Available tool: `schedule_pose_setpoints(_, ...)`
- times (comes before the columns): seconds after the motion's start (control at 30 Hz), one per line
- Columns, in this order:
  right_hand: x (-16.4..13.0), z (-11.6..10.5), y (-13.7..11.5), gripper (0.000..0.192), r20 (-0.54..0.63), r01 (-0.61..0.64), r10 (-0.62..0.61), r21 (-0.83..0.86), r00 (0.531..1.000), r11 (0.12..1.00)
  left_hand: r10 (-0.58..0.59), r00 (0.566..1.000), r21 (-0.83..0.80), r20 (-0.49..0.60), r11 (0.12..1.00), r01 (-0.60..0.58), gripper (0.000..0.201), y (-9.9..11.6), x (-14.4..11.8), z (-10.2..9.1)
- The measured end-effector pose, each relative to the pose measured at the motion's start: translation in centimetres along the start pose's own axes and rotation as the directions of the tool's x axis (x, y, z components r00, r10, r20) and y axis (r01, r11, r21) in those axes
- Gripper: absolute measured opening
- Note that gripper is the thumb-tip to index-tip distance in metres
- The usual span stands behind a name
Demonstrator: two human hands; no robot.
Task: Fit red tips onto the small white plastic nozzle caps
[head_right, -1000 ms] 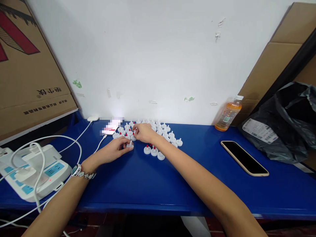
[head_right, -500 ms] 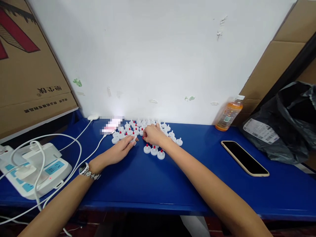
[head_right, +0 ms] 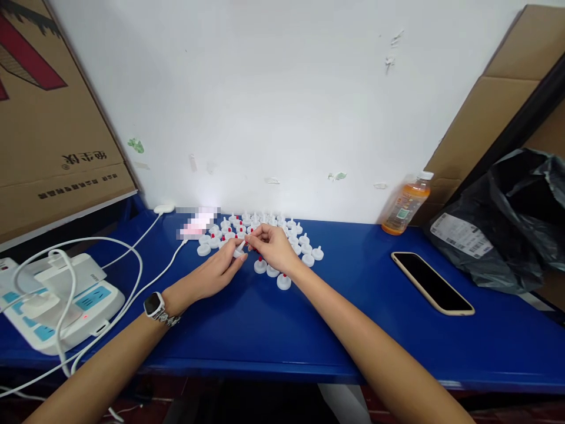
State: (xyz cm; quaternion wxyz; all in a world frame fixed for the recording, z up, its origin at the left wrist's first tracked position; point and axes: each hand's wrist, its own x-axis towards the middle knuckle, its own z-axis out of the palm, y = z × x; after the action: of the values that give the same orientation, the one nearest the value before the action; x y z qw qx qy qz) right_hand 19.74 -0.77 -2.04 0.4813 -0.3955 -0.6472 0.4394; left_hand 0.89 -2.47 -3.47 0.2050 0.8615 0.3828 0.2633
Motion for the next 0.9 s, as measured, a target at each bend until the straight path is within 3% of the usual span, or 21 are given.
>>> schedule_pose_setpoints(0.27,0.0,-0.4,-0.8,0.036,0.042,-0.032,0.029,0.072,0.999,0.997,0.017,1.0,-0.012,0.005,1.0,-0.017,0.039,1.0,-0.3,-0.4)
schedule_pose_setpoints(0.5,-0.2,0.1,-1.2,0.036,0.085,0.014,-0.016,0.032,0.996,0.999,0.028,1.0,-0.104,0.007,0.994,-0.027,0.034,1.9,-0.4,-0.5)
schedule_pose_setpoints(0.63,0.1,0.0,-1.7,0.032,0.121,0.024,-0.024,-0.002,0.992,1.0,0.03,1.0,-0.139,-0.007,0.99,-0.031,0.044,2.0,-0.2,-0.3)
schedule_pose_setpoints(0.8,0.6,-0.6,-1.7,0.016,0.104,0.104,-0.077,-0.286,0.992,0.953,-0.045,0.997,0.048,-0.069,0.998,0.049,0.06,0.6,0.1,-1.1)
schedule_pose_setpoints(0.83,0.8,-0.6,-1.5,0.013,0.093,0.121,-0.093,-0.369,0.991,0.922,-0.057,0.994,0.102,-0.097,0.992,0.067,0.059,0.2,0.0,-1.6)
schedule_pose_setpoints(0.9,1.3,-0.5,-1.0,0.009,0.107,0.153,-0.114,-0.508,0.988,0.848,-0.082,0.986,0.184,-0.148,0.977,0.109,0.036,-0.9,-0.2,-2.9)
